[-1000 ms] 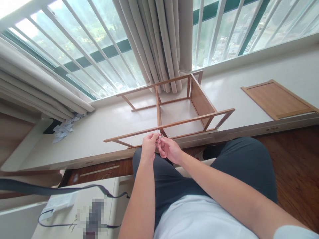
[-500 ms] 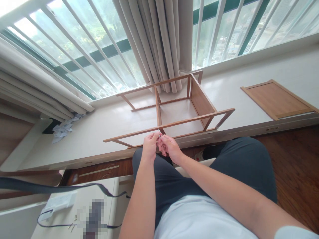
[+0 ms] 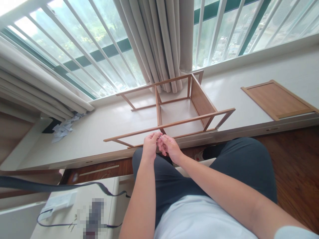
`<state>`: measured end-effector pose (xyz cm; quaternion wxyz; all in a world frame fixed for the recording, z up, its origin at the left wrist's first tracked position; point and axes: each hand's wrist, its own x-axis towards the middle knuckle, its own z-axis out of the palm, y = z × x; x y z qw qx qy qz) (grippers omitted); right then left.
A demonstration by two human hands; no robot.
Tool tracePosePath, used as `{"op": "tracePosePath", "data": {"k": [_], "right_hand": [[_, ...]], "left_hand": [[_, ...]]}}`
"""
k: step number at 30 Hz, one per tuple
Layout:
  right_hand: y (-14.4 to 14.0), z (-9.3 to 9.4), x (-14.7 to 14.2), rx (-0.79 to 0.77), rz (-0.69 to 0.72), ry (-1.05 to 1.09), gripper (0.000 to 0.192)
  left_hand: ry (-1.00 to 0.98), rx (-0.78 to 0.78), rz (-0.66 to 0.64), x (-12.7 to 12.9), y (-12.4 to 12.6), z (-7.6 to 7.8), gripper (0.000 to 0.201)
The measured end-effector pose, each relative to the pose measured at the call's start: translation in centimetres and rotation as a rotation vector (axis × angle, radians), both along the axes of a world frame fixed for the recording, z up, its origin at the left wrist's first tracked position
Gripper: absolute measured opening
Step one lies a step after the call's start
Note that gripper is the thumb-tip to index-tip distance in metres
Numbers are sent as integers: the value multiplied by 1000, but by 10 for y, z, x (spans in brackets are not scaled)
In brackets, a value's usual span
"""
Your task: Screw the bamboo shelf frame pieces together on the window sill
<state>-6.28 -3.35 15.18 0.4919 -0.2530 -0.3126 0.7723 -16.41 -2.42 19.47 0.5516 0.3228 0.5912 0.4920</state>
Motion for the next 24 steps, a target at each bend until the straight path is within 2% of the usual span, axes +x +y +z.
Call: {"op": "tracePosePath", "data": {"k": [18, 24], "right_hand": [[-2, 6, 2, -78, 22, 108, 31], [-1, 8, 2, -118, 79, 135, 31]], "left_hand": [[-18, 1, -61, -1, 2, 2, 33], [-11, 2, -32, -2, 3, 0, 32]]}}
